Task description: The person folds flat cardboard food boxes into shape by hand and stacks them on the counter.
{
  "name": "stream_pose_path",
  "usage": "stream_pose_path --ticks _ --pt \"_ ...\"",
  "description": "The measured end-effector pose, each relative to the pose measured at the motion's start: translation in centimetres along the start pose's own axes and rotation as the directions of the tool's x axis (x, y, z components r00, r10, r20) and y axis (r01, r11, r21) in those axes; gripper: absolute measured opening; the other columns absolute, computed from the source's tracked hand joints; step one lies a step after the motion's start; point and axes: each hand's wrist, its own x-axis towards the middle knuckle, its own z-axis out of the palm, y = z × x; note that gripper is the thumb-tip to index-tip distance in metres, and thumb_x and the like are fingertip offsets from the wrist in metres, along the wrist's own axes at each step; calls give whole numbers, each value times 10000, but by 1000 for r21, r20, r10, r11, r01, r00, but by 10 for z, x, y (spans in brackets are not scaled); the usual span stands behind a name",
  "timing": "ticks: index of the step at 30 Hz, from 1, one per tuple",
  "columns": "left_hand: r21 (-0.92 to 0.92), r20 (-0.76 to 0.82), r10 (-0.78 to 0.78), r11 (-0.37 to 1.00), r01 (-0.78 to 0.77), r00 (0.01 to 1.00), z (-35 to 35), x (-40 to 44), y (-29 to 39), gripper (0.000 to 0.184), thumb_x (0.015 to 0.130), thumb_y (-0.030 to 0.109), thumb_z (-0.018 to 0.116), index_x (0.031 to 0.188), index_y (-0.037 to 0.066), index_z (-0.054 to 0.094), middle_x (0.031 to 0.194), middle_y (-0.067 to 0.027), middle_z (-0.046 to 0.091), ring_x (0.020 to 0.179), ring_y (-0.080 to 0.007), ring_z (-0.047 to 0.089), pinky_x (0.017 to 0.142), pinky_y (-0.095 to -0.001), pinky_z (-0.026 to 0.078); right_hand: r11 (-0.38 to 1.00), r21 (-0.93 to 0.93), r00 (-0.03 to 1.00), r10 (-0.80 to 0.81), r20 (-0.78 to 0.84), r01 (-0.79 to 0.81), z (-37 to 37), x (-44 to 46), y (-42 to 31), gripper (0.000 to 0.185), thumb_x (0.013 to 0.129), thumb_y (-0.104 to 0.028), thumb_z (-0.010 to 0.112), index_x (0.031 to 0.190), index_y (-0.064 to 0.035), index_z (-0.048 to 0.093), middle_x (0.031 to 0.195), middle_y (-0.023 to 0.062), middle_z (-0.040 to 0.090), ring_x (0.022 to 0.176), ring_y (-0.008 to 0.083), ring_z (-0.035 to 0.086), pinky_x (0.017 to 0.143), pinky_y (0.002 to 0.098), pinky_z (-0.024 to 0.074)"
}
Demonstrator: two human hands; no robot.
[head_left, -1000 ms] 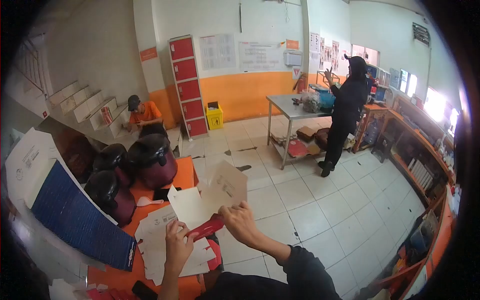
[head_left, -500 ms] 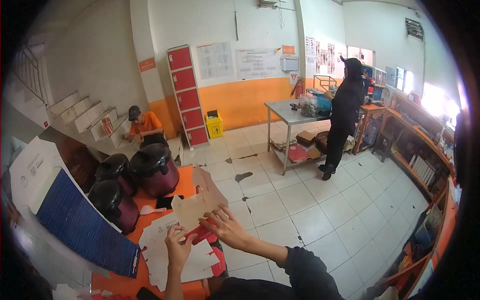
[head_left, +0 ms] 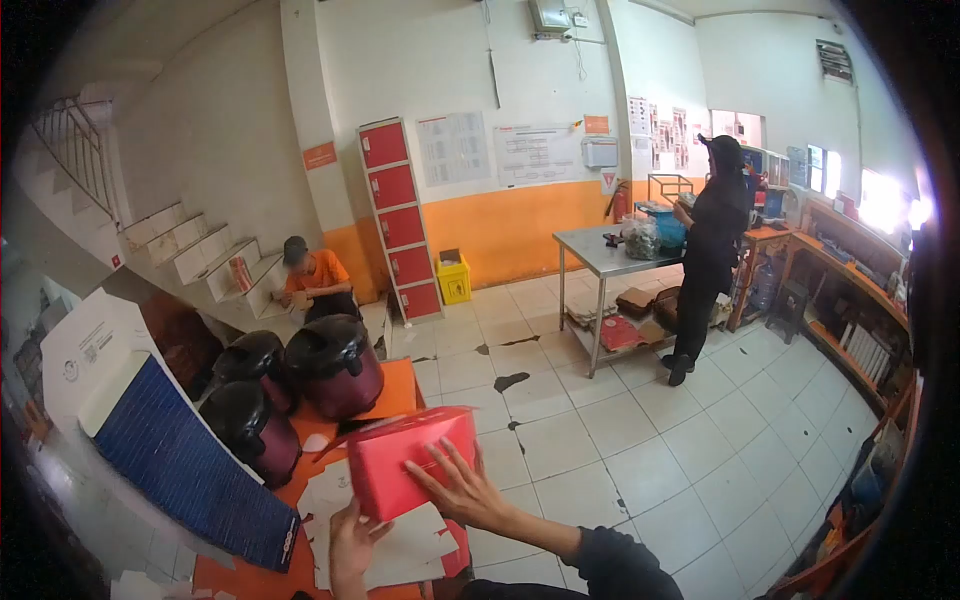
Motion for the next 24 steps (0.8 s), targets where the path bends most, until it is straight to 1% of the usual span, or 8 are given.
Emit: stream_pose_path --ticks 3,9,10,13,14,17,21,24 --pt "34 48 48 998 -50 998 -9 -19 26 284 900 294 610 1004 29 609 899 -61 628 784 -217 640 692 -381 566 983 136 990 130 -54 -122 5 5 -5 884 735 -384 726 1470 -217 264 1481 223 206 1388 399 184 1057 666 111" --pt "472 23 328 829 -300 944 -11 -14 20 288 883 250 632 1051 20 585 928 -76 623 799 -220 634 700 -369 555 902 427 987 124 -102 -69 23 -3 -41 893 751 -354 721 1466 -130 234 1521 213 121 1409 403 128 1081 638 100" --pt "538 43 360 778 -326 932 -8 -14 15 291 880 242 636 1059 18 582 933 -78 622 801 -220 633 701 -367 553 938 323 986 153 -68 -123 30 -6 -48 879 763 -282 710 1458 -78 211 1449 225 237 1338 403 305 1057 548 278" --pt "689 158 427 598 -409 890 -2 -14 -3 305 872 220 647 1082 14 570 947 -86 620 808 -222 629 705 -361 547 857 471 976 214 42 -208 24 -5 -57 851 757 -55 623 1478 -102 173 1453 234 248 1333 418 285 1062 519 288" --pt "723 207 441 532 -440 873 0 -13 -9 310 869 213 650 1090 12 566 952 -88 619 811 -223 628 707 -359 545 857 482 974 226 -30 -184 22 -1 -58 804 761 14 561 1466 -85 187 1368 248 342 1188 429 449 981 458 394" --pt "781 366 454 324 -533 812 0 -9 -26 330 861 191 662 1113 7 555 966 -95 616 818 -224 625 711 -353 540 625 653 902 255 348 -428 45 -10 -56 742 786 -2 551 1445 -71 217 1292 267 386 1042 438 539 889 449 452" --pt "740 587 419 69 -669 693 -6 -3 -46 363 849 162 676 1145 1 539 985 -105 613 828 -226 621 716 -345 532 410 678 792 329 514 -610 74 -17 -51 423 876 -76 521 1263 -9 364 1077 207 476 947 357 572 829 420 475" --pt "654 718 372 -73 -753 588 -20 3 -59 392 841 140 687 1168 -4 528 999 -112 610 835 -228 617 721 -339 526 452 748 873 205 443 -486 93 -33 -45 307 904 -82 466 1193 -7 392 1002 223 511 945 385 578 801 442 480"
